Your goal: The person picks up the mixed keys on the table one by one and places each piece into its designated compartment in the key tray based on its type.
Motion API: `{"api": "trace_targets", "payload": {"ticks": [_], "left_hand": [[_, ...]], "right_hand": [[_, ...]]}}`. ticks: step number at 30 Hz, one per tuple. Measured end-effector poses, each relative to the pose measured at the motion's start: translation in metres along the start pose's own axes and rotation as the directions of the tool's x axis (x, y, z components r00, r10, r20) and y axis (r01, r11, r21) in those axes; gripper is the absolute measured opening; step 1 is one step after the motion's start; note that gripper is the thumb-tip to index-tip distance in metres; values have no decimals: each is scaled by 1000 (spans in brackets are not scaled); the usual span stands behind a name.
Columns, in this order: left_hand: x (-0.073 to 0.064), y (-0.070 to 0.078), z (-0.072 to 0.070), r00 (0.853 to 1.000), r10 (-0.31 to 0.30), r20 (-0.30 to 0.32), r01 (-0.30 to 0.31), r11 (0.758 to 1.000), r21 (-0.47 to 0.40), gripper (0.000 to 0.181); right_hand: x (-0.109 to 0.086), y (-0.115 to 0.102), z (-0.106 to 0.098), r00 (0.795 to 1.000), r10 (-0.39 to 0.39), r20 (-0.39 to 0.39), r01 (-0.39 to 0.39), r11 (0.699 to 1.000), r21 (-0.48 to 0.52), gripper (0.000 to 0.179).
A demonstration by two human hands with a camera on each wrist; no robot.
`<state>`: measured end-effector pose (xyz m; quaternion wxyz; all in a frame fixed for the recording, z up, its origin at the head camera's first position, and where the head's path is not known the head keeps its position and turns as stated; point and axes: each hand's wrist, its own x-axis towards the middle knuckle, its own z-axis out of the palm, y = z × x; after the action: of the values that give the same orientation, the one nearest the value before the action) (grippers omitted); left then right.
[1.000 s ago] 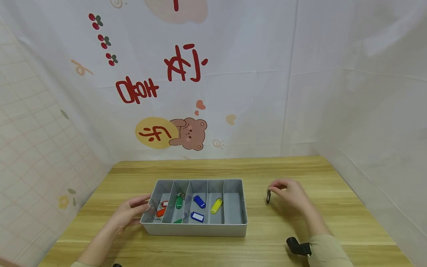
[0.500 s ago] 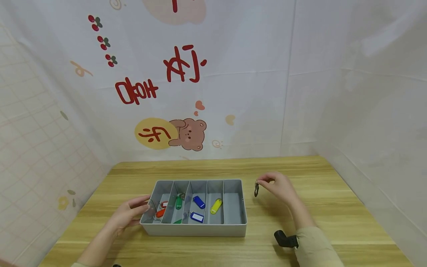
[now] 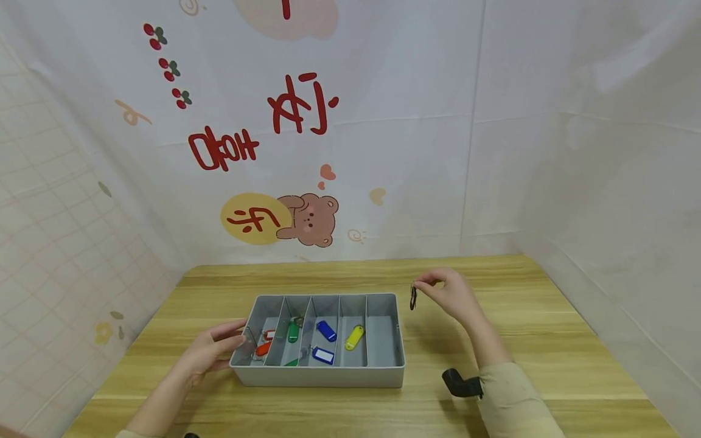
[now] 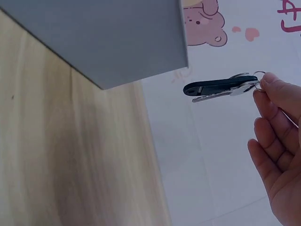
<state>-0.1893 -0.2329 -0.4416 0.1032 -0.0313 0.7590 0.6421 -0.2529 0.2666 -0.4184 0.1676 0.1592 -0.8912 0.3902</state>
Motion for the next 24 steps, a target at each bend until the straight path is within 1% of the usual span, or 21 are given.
{"api": "trace_targets", "payload": {"ticks": [7,11,16,24], "left_hand": [[0,1,0,1000,-1,-6,1,1000,-4,55],[0,2,1,1000,1,-7,-1,1000,-5,54],[-2,3,1,1000,0,2,0,1000,4,55],[-1,3,0,1000,-19,-15,19,1000,23,54]], "right_hand": [[6,-18,-2,999,-37,-30,37,999,8,7],[9,-28,-3,997,-71,-28,71,997,3,5],[11,-40,-6,996,-91,13,91,996,-11,4],[14,-58,-6,988,-134,75,135,991,-12,6]]}}
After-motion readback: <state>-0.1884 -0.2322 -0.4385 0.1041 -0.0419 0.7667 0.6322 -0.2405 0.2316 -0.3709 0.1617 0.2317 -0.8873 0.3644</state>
